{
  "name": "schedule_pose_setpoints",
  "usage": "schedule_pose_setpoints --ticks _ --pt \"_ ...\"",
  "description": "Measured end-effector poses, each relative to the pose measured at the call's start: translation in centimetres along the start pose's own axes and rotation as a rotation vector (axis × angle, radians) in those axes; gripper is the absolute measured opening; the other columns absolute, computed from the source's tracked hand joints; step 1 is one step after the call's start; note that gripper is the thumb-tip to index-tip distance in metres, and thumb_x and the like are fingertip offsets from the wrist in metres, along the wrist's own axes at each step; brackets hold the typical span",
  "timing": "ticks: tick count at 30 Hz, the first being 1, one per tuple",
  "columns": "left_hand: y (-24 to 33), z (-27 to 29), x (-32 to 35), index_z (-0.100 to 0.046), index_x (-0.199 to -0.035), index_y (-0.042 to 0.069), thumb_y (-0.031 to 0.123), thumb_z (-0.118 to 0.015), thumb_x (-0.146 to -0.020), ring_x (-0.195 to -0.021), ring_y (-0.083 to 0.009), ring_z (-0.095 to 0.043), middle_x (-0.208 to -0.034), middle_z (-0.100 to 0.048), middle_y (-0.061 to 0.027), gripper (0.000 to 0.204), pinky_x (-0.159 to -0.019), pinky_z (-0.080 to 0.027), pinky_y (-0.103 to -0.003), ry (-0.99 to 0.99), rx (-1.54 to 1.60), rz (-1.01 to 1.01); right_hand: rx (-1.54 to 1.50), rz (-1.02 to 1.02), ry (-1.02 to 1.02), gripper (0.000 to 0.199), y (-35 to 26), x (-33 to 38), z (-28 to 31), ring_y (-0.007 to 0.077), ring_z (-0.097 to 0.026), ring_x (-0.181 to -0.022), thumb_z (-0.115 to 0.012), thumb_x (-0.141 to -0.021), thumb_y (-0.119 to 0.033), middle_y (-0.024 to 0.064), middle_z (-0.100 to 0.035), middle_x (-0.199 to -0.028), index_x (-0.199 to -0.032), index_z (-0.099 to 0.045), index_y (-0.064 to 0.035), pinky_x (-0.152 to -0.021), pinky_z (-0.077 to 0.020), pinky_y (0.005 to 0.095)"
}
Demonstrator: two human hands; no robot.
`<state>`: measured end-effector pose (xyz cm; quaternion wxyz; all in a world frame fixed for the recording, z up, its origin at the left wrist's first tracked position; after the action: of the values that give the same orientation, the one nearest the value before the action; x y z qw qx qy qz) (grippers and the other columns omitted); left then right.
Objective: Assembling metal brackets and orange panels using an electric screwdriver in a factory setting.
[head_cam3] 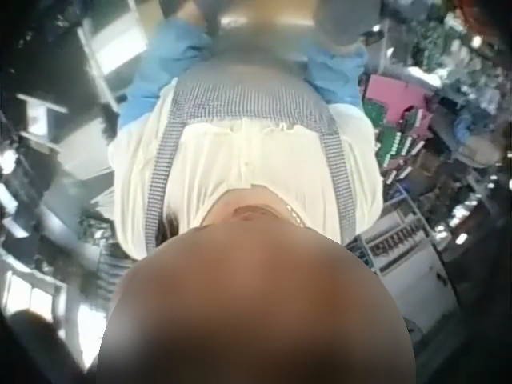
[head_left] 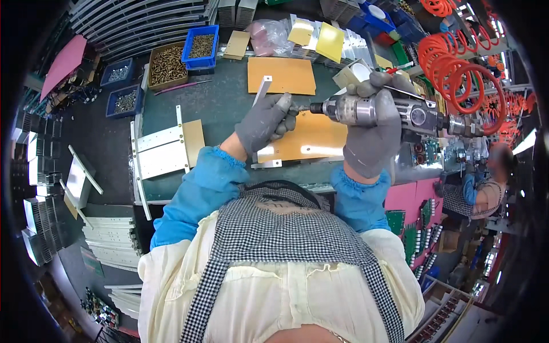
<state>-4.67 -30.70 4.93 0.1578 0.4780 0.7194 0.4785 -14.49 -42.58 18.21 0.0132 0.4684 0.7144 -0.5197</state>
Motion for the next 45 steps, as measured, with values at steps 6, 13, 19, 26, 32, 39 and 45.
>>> schedule_pose_setpoints --ticks 6,13,19,26,32,39,45 --pt "-0.5 0.5 0.0 -0.059 -0.106 0.004 0.038 -0.047 -0.104 -0.052 -0.0034 -0.04 -0.07 -0.053 0.0015 0.036 -0.046 -0.034 -0.019 -0.013 -0.08 -0.024 -0.034 -0.004 0.089 0.037 0.1 -0.4 0.0 0.0201 -0.066 -0.085 -0.062 -0.086 -0.002 0.014 -0.063 -0.105 -0.121 -0.052 -0.0021 -0.081 -0.0587 0.046" --pt "-0.6 0.9 -0.3 -0.058 -0.114 0.003 0.027 -0.049 -0.104 -0.06 -0.003 -0.04 -0.082 -0.055 -0.0005 0.027 -0.049 -0.034 -0.017 -0.062 0.176 -0.007 0.007 0.007 0.096 0.037 0.2 -0.3 0.1 0.0199 -0.066 -0.086 -0.062 -0.086 -0.001 0.0138 -0.063 -0.105 -0.121 -0.053 -0.0022 -0.082 -0.0583 0.0455" --pt "-0.8 1.0 -0.7 -0.056 -0.119 0.0 0.021 -0.051 -0.104 -0.065 -0.0038 -0.043 -0.087 -0.056 -0.001 0.027 -0.052 -0.037 -0.017 -0.023 0.195 0.013 -0.036 0.04 0.073 0.036 -0.4 -0.3 0.6 0.0204 -0.064 -0.088 -0.061 -0.086 -0.001 0.0141 -0.063 -0.106 -0.121 -0.053 -0.0024 -0.082 -0.0575 0.0436" --pt "-0.5 0.0 -0.5 -0.048 -0.135 -0.007 0.012 -0.051 -0.101 -0.085 -0.0122 -0.058 -0.107 -0.063 -0.0113 0.04 -0.079 -0.052 -0.022 0.107 0.274 -0.053 -0.019 0.086 0.087 0.04 -1.3 0.5 0.9 0.0224 -0.065 -0.09 -0.058 -0.086 0.003 0.0147 -0.063 -0.107 -0.124 -0.05 -0.0021 -0.08 -0.058 0.0427" --pt "-0.6 0.0 -0.4 -0.05 -0.132 -0.007 0.013 -0.053 -0.101 -0.085 -0.01 -0.058 -0.113 -0.063 -0.0117 0.037 -0.076 -0.052 -0.02 0.125 0.187 -0.03 0.022 0.07 0.093 0.042 -1.0 1.2 0.8 0.0246 -0.068 -0.09 -0.06 -0.085 0.005 0.0148 -0.062 -0.11 -0.125 -0.049 -0.0023 -0.079 -0.0589 0.0396" --pt "-0.4 0.0 -0.6 -0.056 -0.113 -0.002 0.025 -0.053 -0.103 -0.067 -0.0044 -0.045 -0.087 -0.054 -0.0011 0.029 -0.055 -0.04 -0.015 0.119 0.155 -0.024 0.026 0.053 0.09 0.038 -0.7 1.3 0.7 0.0232 -0.064 -0.091 -0.058 -0.086 0.001 0.0148 -0.063 -0.11 -0.123 -0.054 -0.0063 -0.085 -0.0538 0.048" --pt "-0.3 0.0 -0.4 -0.056 -0.101 0.005 0.042 -0.053 -0.102 -0.059 -0.0029 -0.039 -0.078 -0.049 0.0031 0.037 -0.049 -0.033 -0.015 0.097 0.125 0.01 0.019 0.073 0.03 0.036 -0.2 1.0 0.5 0.0242 -0.062 -0.09 -0.059 -0.086 -0.003 0.0152 -0.062 -0.108 -0.122 -0.055 -0.0043 -0.081 -0.0538 0.0467"
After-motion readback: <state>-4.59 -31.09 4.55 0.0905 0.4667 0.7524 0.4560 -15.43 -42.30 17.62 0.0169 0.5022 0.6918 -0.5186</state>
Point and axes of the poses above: each hand's wrist, its own x-axis away from the middle knuckle, its own z-axis out of the back of the hand, y = z × x, the point moved 3 cm from there along -x, towards the middle knuckle
